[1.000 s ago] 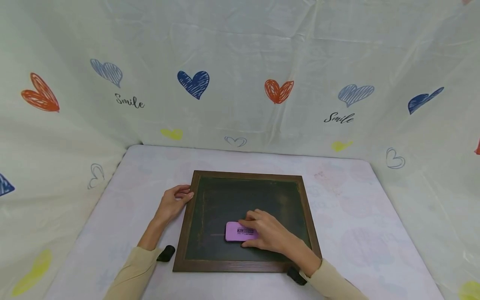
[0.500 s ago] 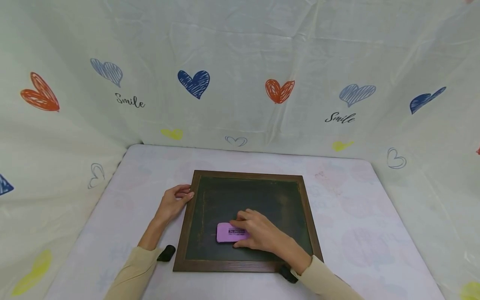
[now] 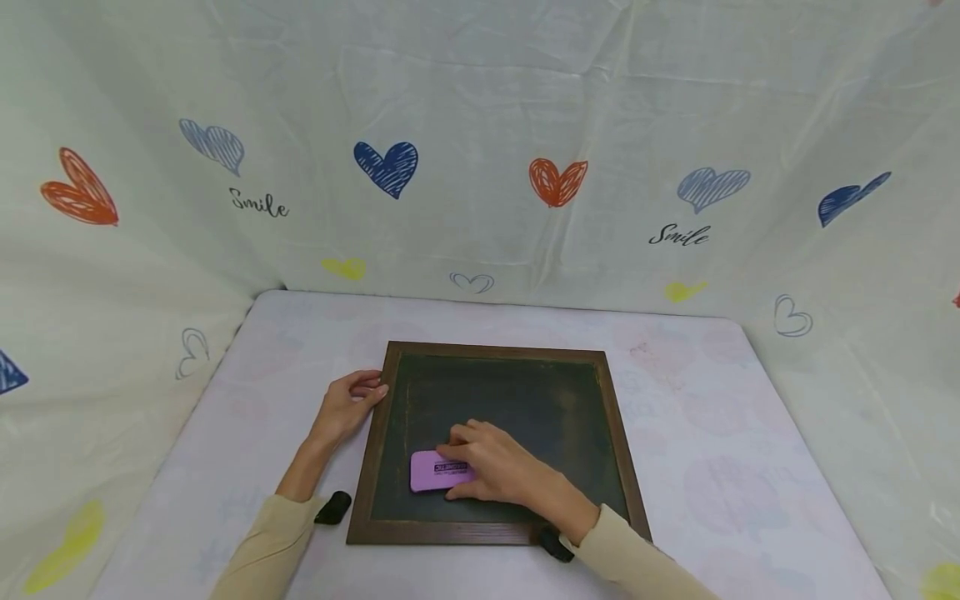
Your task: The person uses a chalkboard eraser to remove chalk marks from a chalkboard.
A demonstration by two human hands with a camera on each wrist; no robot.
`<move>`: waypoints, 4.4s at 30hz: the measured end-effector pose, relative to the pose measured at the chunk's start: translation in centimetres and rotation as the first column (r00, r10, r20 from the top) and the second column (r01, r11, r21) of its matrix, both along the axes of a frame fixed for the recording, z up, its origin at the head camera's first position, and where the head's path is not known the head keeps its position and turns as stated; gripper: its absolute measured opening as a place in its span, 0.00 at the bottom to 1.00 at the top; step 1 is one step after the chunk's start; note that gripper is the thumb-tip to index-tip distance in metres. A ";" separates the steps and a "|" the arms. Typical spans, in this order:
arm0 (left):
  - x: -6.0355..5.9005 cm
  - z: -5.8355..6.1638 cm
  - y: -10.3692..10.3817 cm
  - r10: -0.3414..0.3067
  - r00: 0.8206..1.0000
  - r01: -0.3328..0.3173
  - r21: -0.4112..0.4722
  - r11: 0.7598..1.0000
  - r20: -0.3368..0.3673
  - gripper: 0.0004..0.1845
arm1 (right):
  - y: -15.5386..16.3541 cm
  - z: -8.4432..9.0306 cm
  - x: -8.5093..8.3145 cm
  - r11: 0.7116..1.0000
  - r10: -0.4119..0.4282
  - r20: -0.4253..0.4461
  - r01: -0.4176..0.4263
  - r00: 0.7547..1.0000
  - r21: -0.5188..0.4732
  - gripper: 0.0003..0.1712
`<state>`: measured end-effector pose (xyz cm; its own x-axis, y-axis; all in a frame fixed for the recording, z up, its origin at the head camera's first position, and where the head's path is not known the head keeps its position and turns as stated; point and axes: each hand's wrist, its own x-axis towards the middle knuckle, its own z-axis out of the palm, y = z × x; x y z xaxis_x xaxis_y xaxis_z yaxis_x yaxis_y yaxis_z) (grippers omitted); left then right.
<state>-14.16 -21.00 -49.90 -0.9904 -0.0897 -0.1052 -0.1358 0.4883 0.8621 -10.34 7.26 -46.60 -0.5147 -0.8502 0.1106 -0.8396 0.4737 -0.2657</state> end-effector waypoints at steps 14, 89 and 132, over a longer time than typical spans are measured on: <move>0.0 0.0 0.1 0.002 1.000 -0.002 0.006 1.000 0.000 0.22 | 0.6 -0.3 0.2 1.000 -0.025 0.021 0.025 0.999 -0.011 0.35; 0.3 0.0 0.2 0.012 1.000 -0.013 -0.017 1.000 -0.012 0.22 | 12.6 -1.1 -0.1 0.965 -0.148 0.041 0.154 0.988 -0.211 0.35; 0.2 -0.2 0.1 -0.005 0.999 0.005 0.007 1.000 -0.043 0.21 | 19.3 -0.7 -5.2 0.868 -0.373 -0.054 0.328 0.926 -0.372 0.37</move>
